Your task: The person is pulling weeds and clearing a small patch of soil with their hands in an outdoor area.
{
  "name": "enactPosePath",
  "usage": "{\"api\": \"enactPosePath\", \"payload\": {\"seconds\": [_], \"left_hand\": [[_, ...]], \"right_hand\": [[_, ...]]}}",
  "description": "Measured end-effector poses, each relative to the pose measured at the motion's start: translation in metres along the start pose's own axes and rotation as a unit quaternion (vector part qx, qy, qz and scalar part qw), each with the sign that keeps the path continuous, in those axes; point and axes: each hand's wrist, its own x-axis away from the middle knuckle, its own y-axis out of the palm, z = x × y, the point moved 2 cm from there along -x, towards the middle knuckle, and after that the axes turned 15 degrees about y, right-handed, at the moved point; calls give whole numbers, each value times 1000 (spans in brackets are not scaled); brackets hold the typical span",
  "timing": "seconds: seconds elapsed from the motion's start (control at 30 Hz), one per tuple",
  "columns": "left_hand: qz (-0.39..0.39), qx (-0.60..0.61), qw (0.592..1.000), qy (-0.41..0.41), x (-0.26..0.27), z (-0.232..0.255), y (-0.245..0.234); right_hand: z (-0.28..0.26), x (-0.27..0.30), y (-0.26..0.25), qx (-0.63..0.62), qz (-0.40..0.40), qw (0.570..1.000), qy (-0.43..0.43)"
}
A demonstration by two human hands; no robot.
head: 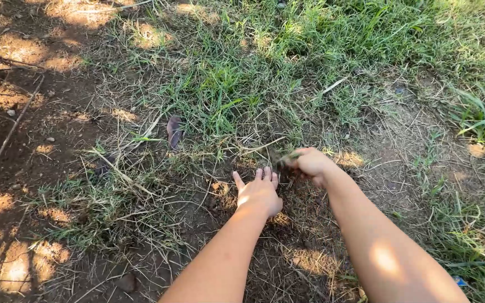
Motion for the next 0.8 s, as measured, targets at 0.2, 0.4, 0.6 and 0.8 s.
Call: {"api": "enactPosePath", "payload": {"seconds": [0.2,0.4,0.6,0.8], "left_hand": [[10,-5,1000,8,-1,-5,6],[91,41,992,72,9,-33,3],[260,236,933,-83,60,-106,-24],[486,19,873,-40,62,-179,23]], "right_hand": [[-20,19,23,40,123,986,-103],[-19,8,64,128,296,915,-244],[-39,72,78,171,137,925,-310],[-48,99,164,228,49,946,-227]]}}
